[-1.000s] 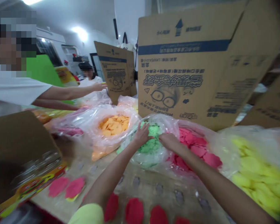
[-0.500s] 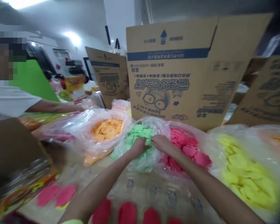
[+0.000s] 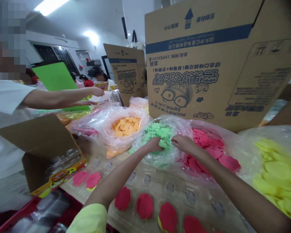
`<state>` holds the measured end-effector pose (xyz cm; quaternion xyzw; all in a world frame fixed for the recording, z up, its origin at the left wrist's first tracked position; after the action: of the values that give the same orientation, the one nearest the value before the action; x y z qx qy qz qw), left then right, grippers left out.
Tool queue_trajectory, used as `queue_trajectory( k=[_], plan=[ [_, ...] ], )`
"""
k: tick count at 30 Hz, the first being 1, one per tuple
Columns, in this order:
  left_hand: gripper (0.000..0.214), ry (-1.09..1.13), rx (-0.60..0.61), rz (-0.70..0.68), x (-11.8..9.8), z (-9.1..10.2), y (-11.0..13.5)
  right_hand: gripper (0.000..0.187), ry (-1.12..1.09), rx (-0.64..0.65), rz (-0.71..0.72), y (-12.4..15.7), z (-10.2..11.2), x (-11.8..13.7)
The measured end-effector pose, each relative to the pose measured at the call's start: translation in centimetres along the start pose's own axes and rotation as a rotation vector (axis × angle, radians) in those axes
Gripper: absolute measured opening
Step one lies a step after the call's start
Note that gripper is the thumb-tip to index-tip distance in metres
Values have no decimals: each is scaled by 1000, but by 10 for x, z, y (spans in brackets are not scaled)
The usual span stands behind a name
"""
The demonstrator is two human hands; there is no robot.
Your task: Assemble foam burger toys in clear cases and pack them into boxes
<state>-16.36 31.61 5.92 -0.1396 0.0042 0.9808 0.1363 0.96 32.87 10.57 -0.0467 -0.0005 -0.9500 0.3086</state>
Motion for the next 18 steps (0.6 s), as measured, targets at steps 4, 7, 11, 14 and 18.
queue_trajectory(
  k=[4,7,11,14,18],
  plan=[
    [46,19,-31,21,-5,0,12,23,-13,-2,10,-1,-1,1],
    [58,39,-26,44,-6,0,11,23,-11,-1,13,-3,-2,2],
    [42,84,73,31,-8,0,-3,25,-2,7,24,-4,-2,2],
    [32,128,129,39,-13,0,-10,26,19,9,36,-2,-1,1],
    [36,206,134,76,-22,3,-9,26,71,-5,56,4,4,2]
  ],
)
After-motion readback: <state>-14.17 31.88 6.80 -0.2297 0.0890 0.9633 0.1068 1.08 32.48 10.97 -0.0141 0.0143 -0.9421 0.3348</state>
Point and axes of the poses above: each hand's wrist, its own y-axis away from the middle knuckle, its own z-axis out of the back of the hand, x = y × z, the point moved 2 cm from there along -y, towards the middle knuckle, and after that the axes turned 4 degrees about -z, right-handed, at the moved point
